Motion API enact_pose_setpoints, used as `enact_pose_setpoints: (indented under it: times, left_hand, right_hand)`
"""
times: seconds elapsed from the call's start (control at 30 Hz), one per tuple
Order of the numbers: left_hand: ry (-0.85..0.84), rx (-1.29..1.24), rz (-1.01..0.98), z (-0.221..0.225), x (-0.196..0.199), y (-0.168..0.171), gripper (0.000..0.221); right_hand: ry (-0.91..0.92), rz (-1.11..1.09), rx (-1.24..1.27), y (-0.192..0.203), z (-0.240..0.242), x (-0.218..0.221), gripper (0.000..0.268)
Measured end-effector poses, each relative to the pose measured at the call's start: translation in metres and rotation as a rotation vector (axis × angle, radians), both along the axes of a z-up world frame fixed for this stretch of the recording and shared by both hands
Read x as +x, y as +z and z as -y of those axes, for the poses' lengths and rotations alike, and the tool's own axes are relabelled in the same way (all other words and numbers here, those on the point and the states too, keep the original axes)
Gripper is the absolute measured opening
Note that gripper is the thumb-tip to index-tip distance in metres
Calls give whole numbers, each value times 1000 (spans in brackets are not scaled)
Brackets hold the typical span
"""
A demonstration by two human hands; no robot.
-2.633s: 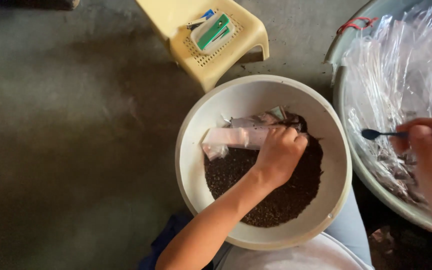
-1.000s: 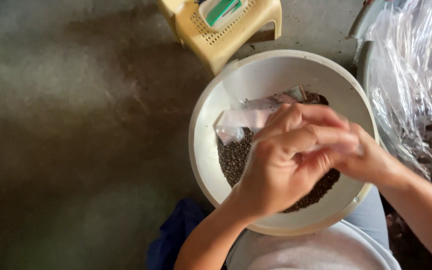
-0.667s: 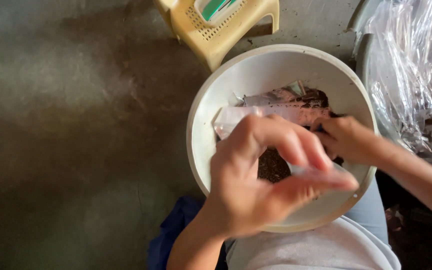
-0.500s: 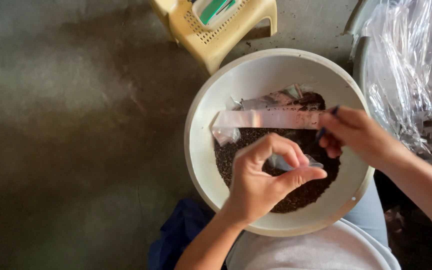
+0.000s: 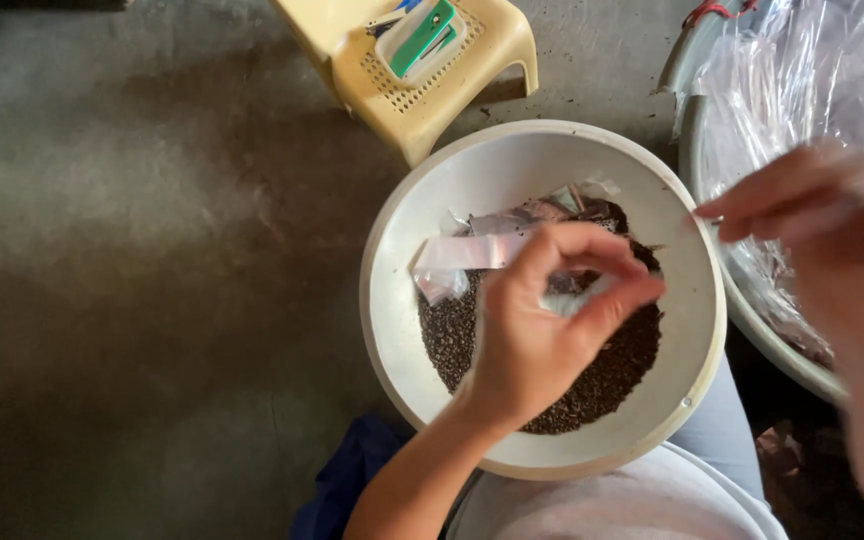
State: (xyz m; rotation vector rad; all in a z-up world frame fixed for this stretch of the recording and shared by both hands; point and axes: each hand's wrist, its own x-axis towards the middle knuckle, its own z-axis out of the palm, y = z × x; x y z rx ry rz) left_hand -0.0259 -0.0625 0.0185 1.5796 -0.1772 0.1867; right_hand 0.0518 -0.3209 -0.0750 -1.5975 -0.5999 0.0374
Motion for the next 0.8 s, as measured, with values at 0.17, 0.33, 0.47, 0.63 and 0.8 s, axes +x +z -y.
enact_pose_setpoints:
  times: [0.17,0.33,0.47,0.63,0.8]
  left_hand:
    - [147,70,196,-18,2,62,21]
    - [-3,238,99,-8,7,10,26]
    - [-353,69,-191,-23,11,-40,26]
    - [157,732,207,-36,35,-72,31]
    - [285,492,243,-24,36,-66,18]
  right_hand:
    - [174,-122,-343,-29,-73,-18,21]
    - [161,25,-189,28,-68,-27,33]
    - [-344,-156,-253,9,-25,8,9]
    - [9,-230,351,-11,-26,-34,56]
    - [399,170,-250,23,-78,-60,27]
